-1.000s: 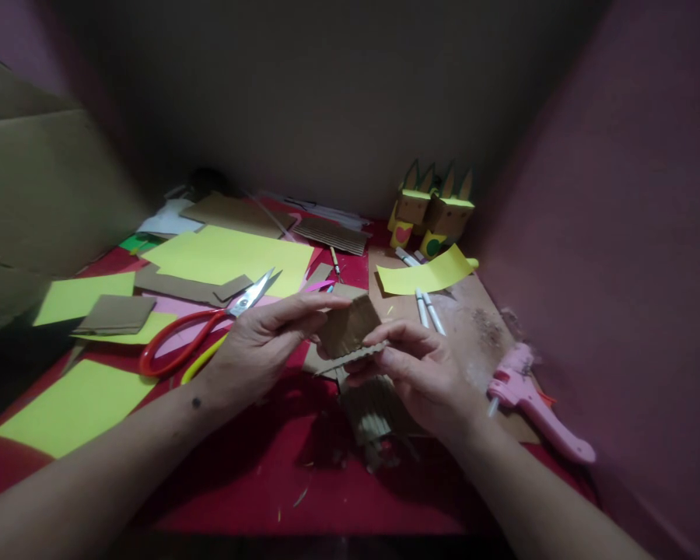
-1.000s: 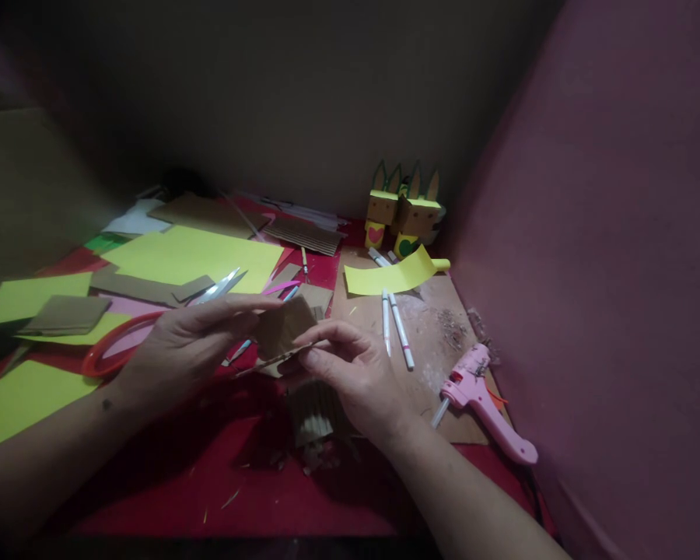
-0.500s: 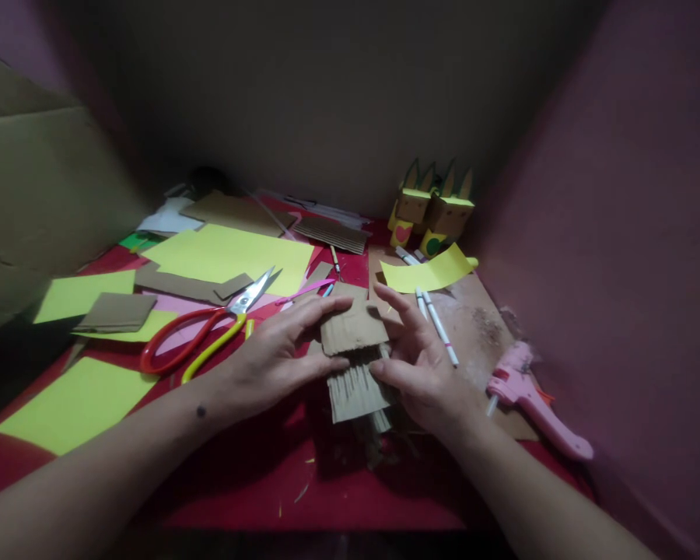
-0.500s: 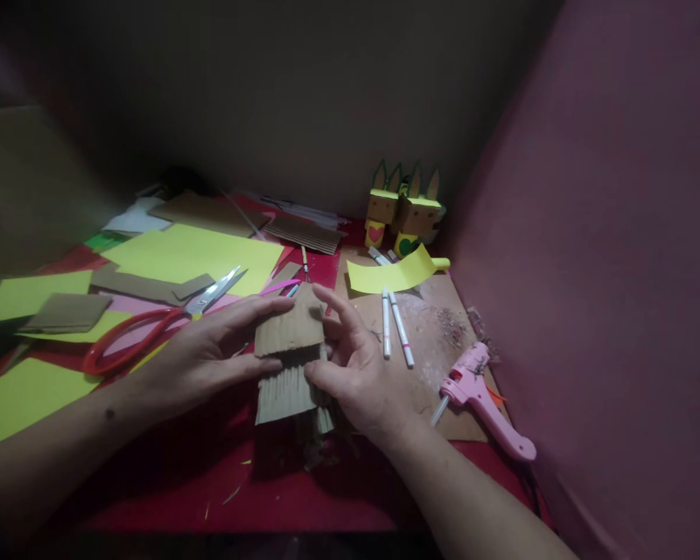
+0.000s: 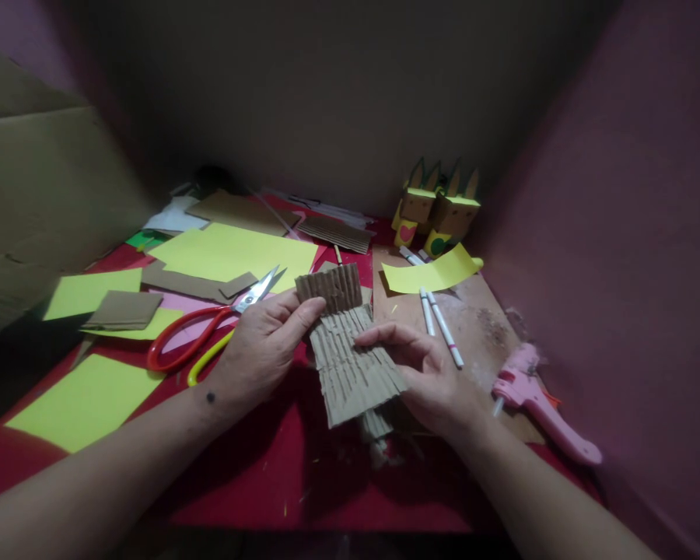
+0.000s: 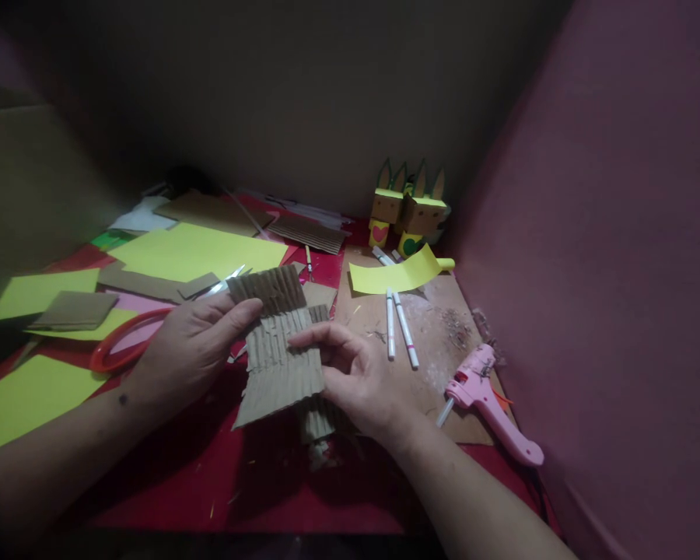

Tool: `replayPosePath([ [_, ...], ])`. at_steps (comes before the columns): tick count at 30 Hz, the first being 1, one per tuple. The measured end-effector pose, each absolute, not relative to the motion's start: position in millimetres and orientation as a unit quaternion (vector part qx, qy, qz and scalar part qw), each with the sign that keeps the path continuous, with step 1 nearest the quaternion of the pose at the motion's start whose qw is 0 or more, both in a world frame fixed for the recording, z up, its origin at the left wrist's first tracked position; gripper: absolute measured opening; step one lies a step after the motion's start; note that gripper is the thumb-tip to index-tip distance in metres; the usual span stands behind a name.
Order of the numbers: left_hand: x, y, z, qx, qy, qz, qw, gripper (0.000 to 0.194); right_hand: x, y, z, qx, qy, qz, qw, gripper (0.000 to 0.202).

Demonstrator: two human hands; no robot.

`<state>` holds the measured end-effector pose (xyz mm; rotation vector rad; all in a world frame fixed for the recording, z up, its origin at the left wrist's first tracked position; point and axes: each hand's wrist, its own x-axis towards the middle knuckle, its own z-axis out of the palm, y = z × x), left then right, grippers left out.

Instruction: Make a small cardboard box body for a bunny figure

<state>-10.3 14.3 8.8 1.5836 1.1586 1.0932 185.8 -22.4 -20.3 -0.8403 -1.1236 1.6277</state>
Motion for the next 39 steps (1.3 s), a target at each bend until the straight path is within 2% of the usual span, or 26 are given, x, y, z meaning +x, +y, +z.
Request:
replayPosePath([
  [4, -8, 11, 7, 0.64, 0.439, 0.453, 0.44, 0.02, 179, -23, -22, -0.346, -0.456, 0.652, 0.496, 0.015],
  [11, -5, 3, 0, 0.626, 0.409, 0.457, 0.482, 0.025, 166, -21, -22, -0.356, -0.36, 0.643, 0.575, 0.038],
  [17, -7, 2, 0, 0.656, 0.367, 0.449, 0.483, 0.023, 169, -19, -22, -0.362, -0.353, 0.661, 0.555, 0.054],
  [22, -7, 3, -8, 0.687, 0.345, 0.432, 0.471, 0.02, 170, -19, -24, -0.379, -0.36, 0.682, 0.511, 0.03],
  [28, -18, 11, -18, 0.844, 0.208, 0.357, 0.342, 0.047, 173, -12, -26, -0.371, -0.3, 0.697, 0.535, 0.023],
  [31, -24, 15, -14, 0.865, 0.188, 0.309, 0.347, 0.054, 179, -10, -23, -0.33, -0.29, 0.731, 0.522, 0.019],
  [34, -24, 16, -10, 0.853, 0.204, 0.298, 0.376, 0.039, 181, -11, -21, -0.294, -0.294, 0.757, 0.505, 0.026],
  [37, -17, 15, -6, 0.781, 0.304, 0.362, 0.409, 0.025, 178, -12, -24, -0.299, -0.319, 0.735, 0.518, 0.037],
  [39, -13, 14, -4, 0.711, 0.374, 0.381, 0.457, 0.023, 175, -13, -25, -0.308, -0.333, 0.712, 0.536, 0.04],
])
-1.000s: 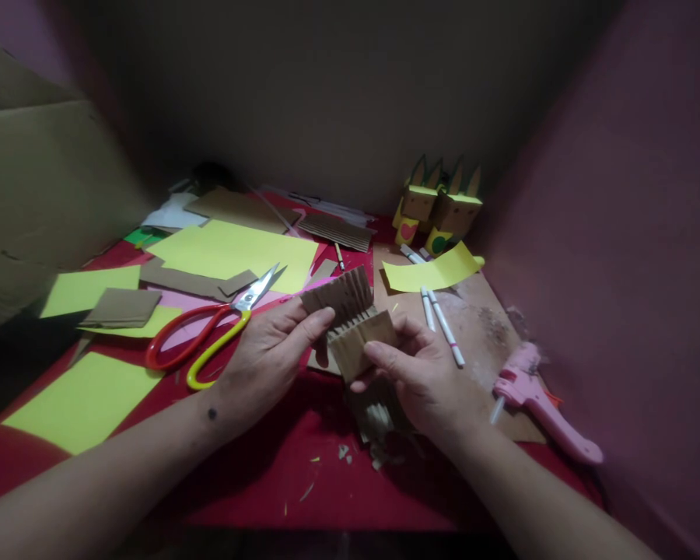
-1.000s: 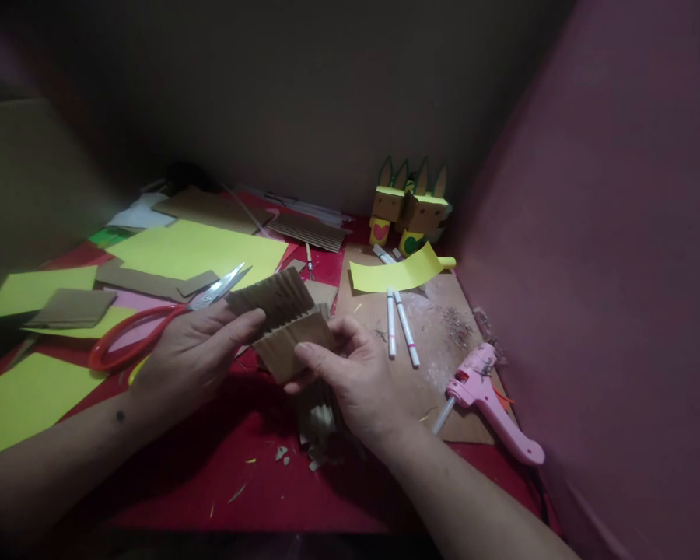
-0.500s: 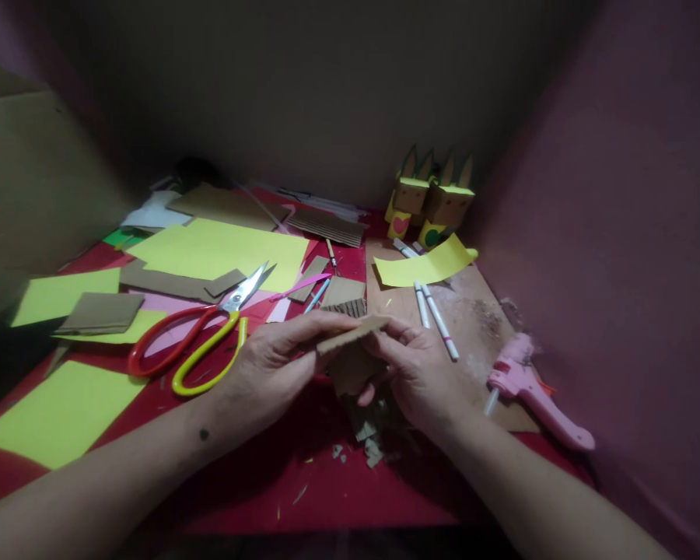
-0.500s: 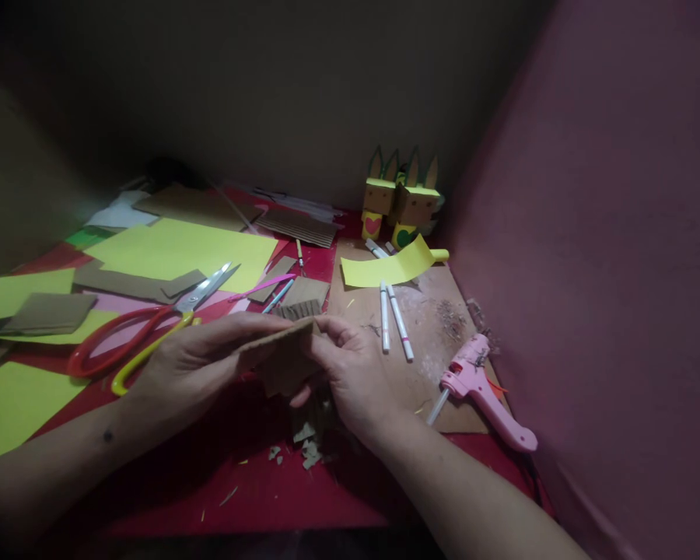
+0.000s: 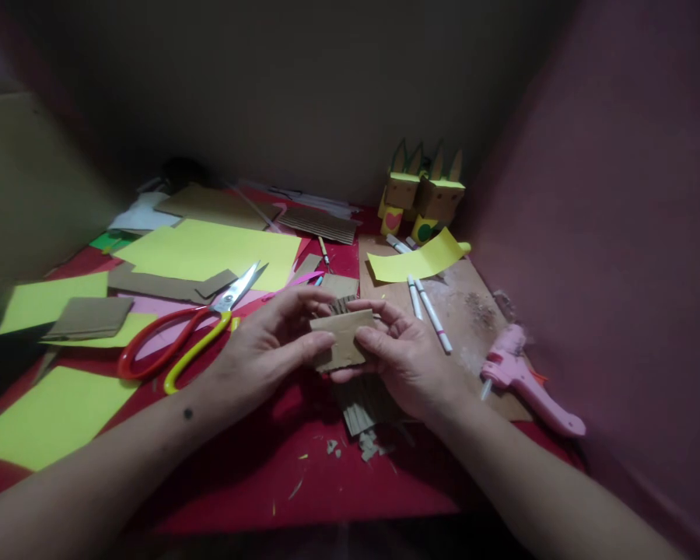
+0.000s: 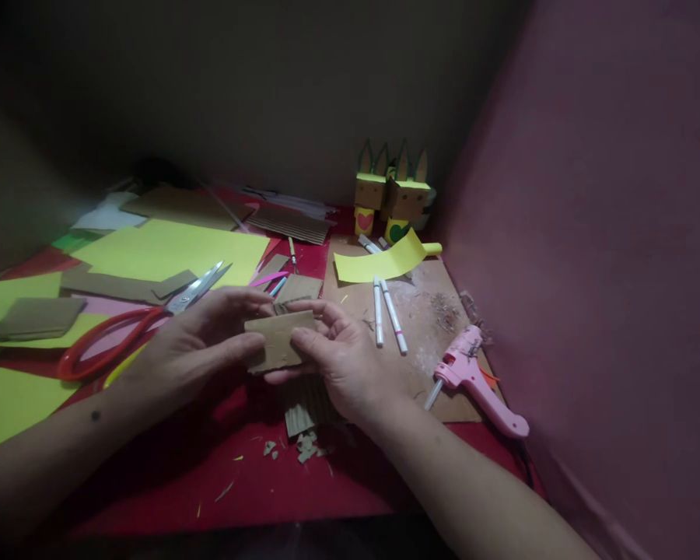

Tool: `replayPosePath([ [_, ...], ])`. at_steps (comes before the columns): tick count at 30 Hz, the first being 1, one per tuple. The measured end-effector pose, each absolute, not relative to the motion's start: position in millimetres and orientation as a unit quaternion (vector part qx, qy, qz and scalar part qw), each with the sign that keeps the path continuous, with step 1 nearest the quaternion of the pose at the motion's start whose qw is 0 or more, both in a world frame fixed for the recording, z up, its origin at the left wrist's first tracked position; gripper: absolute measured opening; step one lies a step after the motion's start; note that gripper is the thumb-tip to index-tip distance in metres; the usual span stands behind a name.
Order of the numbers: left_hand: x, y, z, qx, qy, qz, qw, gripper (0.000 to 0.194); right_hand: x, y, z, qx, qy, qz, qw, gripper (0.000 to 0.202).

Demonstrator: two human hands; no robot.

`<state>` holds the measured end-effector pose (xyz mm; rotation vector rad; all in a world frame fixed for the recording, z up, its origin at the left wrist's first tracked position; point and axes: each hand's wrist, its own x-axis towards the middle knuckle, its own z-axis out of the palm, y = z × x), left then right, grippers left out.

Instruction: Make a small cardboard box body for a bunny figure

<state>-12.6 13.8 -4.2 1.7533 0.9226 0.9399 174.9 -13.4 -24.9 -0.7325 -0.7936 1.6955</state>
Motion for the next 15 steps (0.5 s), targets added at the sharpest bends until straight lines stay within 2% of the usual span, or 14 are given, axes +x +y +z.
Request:
replayPosePath([
  [3, -10, 13, -4, 0.673, 0.429, 0.299, 0.523, 0.02, 173, -15, -25, -0.337, -0.366, 0.669, 0.552, 0.037],
  [5, -10, 13, -5, 0.686, 0.44, 0.276, 0.51, 0.025, 174, -16, -23, -0.383, -0.398, 0.636, 0.539, 0.03],
  [10, -11, 13, -8, 0.728, 0.413, 0.313, 0.449, 0.022, 182, -17, -21, -0.459, -0.465, 0.582, 0.485, 0.015],
  [13, -9, 13, -3, 0.697, 0.435, 0.265, 0.505, 0.026, 182, -18, -23, -0.449, -0.461, 0.595, 0.481, 0.01],
  [15, -7, 13, 1, 0.657, 0.45, 0.221, 0.564, 0.031, 180, -19, -26, -0.441, -0.431, 0.615, 0.492, 0.014],
])
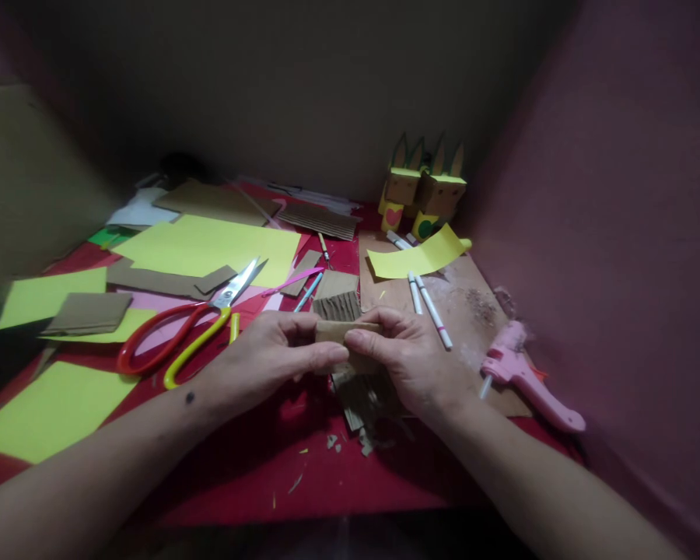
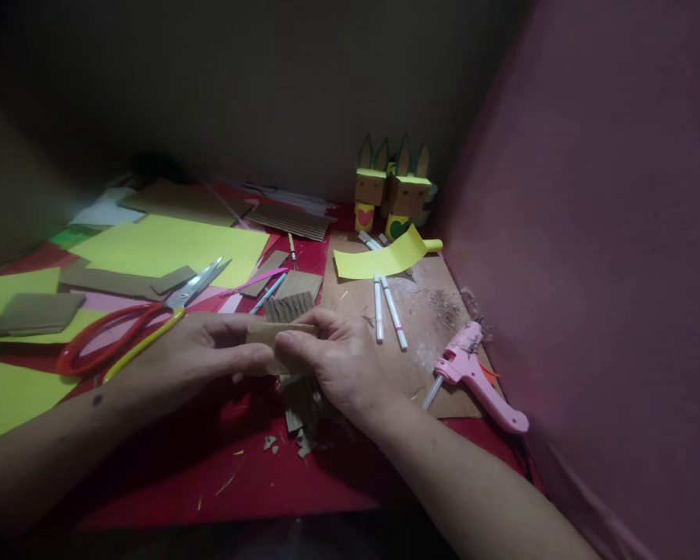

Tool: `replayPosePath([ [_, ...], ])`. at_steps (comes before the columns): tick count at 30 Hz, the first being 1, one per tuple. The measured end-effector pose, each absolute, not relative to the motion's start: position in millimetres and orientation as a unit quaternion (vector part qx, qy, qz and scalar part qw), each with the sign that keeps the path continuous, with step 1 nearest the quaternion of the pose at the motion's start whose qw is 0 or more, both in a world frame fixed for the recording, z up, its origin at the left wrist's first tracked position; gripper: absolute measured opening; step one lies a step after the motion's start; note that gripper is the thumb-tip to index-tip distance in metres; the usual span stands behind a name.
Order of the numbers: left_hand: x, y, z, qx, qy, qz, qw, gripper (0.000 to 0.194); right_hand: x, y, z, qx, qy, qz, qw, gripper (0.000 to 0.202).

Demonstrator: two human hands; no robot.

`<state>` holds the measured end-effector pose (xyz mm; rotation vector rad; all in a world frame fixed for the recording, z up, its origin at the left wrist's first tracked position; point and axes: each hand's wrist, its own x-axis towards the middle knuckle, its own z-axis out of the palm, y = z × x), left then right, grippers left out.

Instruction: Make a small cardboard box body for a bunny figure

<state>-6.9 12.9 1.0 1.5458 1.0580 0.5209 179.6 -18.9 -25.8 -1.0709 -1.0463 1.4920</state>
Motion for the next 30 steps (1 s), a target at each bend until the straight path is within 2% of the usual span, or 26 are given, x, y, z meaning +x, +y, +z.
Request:
replayPosePath([
  [3, -3, 11, 4, 0.608, 0.455, 0.207, 0.617, 0.033, 175, -18, -29, -0.427, -0.391, 0.638, 0.507, 0.02],
  [8, -2, 9, 0, 0.573, 0.454, 0.258, 0.632, 0.037, 174, -16, -28, -0.413, -0.376, 0.658, 0.505, 0.023],
  [13, -7, 14, -8, 0.569, 0.42, 0.262, 0.656, 0.037, 175, -14, -23, -0.352, -0.355, 0.748, 0.437, 0.04],
  [16, -8, 16, -8, 0.566, 0.399, 0.268, 0.669, 0.046, 175, -15, -23, -0.362, -0.34, 0.763, 0.413, 0.045],
  [19, -8, 14, -5, 0.613, 0.413, 0.277, 0.614, 0.045, 173, -17, -25, -0.363, -0.329, 0.766, 0.417, 0.046],
  [24, -5, 8, -1, 0.741, 0.441, 0.297, 0.411, 0.039, 172, -19, -28, -0.355, -0.334, 0.763, 0.425, 0.047],
  [26, -5, 7, -2, 0.758, 0.442, 0.316, 0.362, 0.039, 172, -20, -28, -0.357, -0.339, 0.757, 0.43, 0.048],
  [28, -5, 8, -2, 0.742, 0.442, 0.322, 0.388, 0.037, 172, -21, -28, -0.361, -0.349, 0.744, 0.442, 0.047],
  [30, -4, 10, -3, 0.704, 0.421, 0.301, 0.486, 0.032, 173, -22, -28, -0.367, -0.367, 0.721, 0.458, 0.042],
])
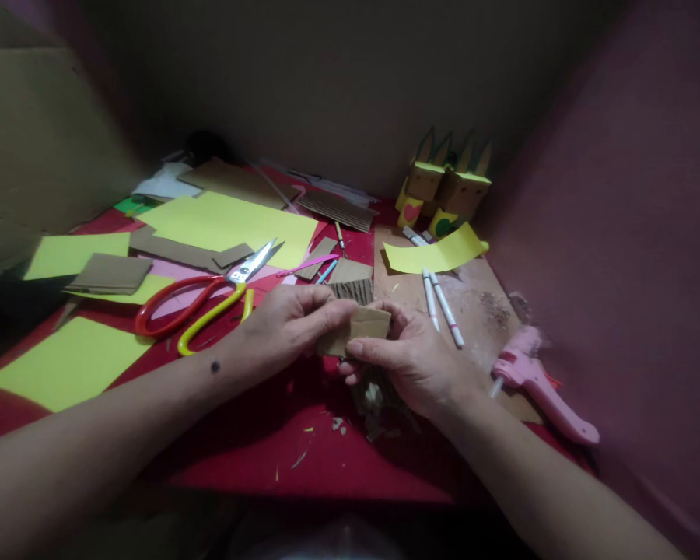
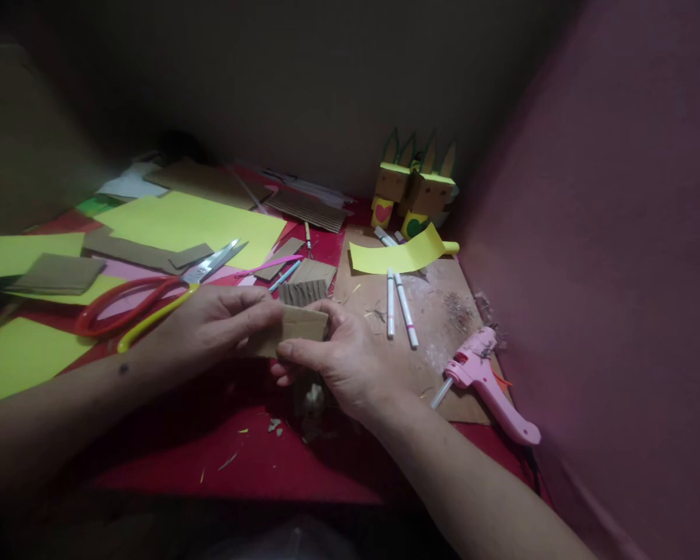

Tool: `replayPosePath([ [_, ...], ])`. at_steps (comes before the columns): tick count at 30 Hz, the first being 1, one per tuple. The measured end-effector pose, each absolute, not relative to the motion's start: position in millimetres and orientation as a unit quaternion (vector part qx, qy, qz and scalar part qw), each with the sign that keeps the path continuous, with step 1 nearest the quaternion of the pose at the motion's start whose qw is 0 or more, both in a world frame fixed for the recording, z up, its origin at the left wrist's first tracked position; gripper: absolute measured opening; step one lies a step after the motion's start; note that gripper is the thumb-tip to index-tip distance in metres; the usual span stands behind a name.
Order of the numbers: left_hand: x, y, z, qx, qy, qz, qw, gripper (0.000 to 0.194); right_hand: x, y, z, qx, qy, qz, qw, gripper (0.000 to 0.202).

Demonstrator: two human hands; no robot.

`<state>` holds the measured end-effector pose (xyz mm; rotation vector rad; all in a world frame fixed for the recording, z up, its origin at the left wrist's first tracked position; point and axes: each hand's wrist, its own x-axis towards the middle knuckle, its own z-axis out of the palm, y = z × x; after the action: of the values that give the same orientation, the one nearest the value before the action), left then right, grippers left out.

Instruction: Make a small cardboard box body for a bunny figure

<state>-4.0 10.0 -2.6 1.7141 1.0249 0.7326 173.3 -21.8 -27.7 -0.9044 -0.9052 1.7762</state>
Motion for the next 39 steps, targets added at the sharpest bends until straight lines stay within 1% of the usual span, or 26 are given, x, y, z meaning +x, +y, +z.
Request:
replayPosePath([
  [2, -3, 11, -4, 0.667, 0.377, 0.271, 0.583, 0.025, 175, -23, -28, -0.375, -0.394, 0.697, 0.468, 0.039],
  [3, -2, 10, -6, 0.652, 0.356, 0.264, 0.614, 0.023, 175, -23, -27, -0.381, -0.404, 0.686, 0.47, 0.039],
  [5, 1, 9, -9, 0.632, 0.332, 0.274, 0.645, 0.022, 176, -23, -27, -0.393, -0.411, 0.675, 0.471, 0.04],
  [8, 3, 10, -15, 0.61, 0.329, 0.292, 0.659, 0.021, 175, -19, -26, -0.38, -0.386, 0.691, 0.479, 0.045],
  [10, 2, 14, -19, 0.594, 0.346, 0.287, 0.667, 0.03, 175, -15, -26, -0.355, -0.372, 0.713, 0.476, 0.049],
  [14, -4, 26, -26, 0.552, 0.36, 0.309, 0.686, 0.056, 178, -8, -28, -0.315, -0.374, 0.73, 0.478, 0.058],
  [16, -6, 28, -26, 0.549, 0.365, 0.325, 0.678, 0.06, 180, -7, -29, -0.308, -0.372, 0.728, 0.486, 0.057],
  [18, -7, 27, -24, 0.56, 0.373, 0.312, 0.671, 0.063, 181, -8, -30, -0.309, -0.374, 0.724, 0.491, 0.056],
  [20, -7, 24, -21, 0.579, 0.377, 0.278, 0.667, 0.06, 182, -9, -31, -0.313, -0.38, 0.719, 0.491, 0.056],
  [22, -7, 21, -18, 0.589, 0.372, 0.252, 0.672, 0.052, 182, -9, -33, -0.318, -0.387, 0.715, 0.488, 0.056],
  [24, -6, 19, -16, 0.589, 0.367, 0.249, 0.675, 0.044, 181, -9, -34, -0.319, -0.39, 0.715, 0.484, 0.057],
  [26, -6, 18, -16, 0.589, 0.37, 0.255, 0.671, 0.041, 180, -8, -34, -0.315, -0.389, 0.719, 0.482, 0.056],
  [31, -9, 21, -17, 0.596, 0.37, 0.269, 0.66, 0.041, 182, -8, -28, -0.296, -0.393, 0.743, 0.454, 0.057],
  [35, -13, 26, -19, 0.583, 0.356, 0.293, 0.669, 0.039, 184, -10, -24, -0.319, -0.405, 0.737, 0.437, 0.061],
  [39, -12, 27, -22, 0.586, 0.357, 0.299, 0.663, 0.044, 185, -11, -26, -0.35, -0.404, 0.719, 0.444, 0.076],
])
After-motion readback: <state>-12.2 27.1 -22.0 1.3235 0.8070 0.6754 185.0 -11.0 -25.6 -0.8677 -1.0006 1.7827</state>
